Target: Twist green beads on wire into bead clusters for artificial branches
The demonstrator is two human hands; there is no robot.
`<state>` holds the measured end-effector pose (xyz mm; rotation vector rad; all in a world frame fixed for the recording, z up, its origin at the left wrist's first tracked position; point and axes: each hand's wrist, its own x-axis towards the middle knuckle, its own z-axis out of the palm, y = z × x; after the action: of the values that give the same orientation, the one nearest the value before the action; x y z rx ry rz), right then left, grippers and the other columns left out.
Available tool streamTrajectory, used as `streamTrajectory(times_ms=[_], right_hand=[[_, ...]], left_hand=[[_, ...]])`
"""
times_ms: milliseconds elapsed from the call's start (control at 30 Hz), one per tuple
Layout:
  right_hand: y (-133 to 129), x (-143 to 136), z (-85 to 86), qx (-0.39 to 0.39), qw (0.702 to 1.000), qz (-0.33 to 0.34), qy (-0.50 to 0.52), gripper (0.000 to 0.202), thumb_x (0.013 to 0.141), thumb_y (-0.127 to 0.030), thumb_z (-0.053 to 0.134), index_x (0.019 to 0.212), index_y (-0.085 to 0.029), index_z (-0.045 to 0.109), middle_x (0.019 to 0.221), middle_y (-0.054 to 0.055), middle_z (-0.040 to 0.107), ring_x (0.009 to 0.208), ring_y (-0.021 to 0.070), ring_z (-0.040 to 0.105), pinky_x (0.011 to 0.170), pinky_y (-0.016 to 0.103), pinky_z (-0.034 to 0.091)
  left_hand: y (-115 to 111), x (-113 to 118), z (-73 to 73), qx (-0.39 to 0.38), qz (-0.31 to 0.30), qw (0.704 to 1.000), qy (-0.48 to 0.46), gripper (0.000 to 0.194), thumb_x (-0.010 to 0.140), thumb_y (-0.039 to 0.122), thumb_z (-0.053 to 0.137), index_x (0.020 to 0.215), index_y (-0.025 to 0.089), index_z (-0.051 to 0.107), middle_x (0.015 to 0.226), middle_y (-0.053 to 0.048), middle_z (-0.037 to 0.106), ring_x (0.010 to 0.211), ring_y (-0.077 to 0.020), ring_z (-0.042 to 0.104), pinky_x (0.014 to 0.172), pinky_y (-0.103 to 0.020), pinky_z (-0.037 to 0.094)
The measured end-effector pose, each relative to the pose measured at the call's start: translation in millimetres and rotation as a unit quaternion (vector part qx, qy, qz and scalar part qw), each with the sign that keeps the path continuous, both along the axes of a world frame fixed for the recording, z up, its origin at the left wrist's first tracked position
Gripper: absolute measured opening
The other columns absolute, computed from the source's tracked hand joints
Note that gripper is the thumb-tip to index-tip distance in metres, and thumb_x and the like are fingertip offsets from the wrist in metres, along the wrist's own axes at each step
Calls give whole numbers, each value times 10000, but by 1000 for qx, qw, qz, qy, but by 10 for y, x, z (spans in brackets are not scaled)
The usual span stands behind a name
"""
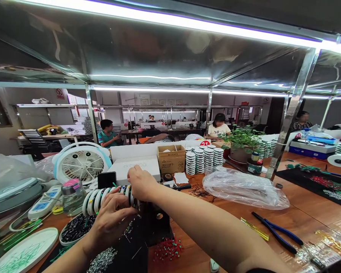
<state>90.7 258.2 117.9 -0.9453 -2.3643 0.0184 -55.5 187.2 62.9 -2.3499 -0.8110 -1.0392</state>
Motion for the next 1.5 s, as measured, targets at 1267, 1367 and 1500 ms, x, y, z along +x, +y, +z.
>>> streamTrajectory(times_ms=[1267,1367,1500], right_hand=[[-837,-333,-1105,-112,977,-35,-175,301,721,-12,456,950,-118,620,959,131,625,854,231,599,682,291,469],[-726,-460,-1219,-129,974,-54,-177,308,753,8,413,917,-105,647,917,137,643,850,235,613,696,294,474],[-665,-491,-1232,-142,972,-64,-177,247,792,-49,444,835,-104,680,894,144,647,848,251,617,693,304,477]], left_hand=[[479,-21,638,-526,-38,828,-188,132,690,292,669,764,185,691,942,-53,728,917,-195,643,866,-332,467],[473,-35,621,-527,-38,829,-180,133,681,283,677,764,184,708,948,-61,727,920,-201,641,866,-342,466],[470,-21,591,-526,-45,830,-177,129,675,261,673,765,177,712,931,-62,725,882,-192,644,819,-326,482]])
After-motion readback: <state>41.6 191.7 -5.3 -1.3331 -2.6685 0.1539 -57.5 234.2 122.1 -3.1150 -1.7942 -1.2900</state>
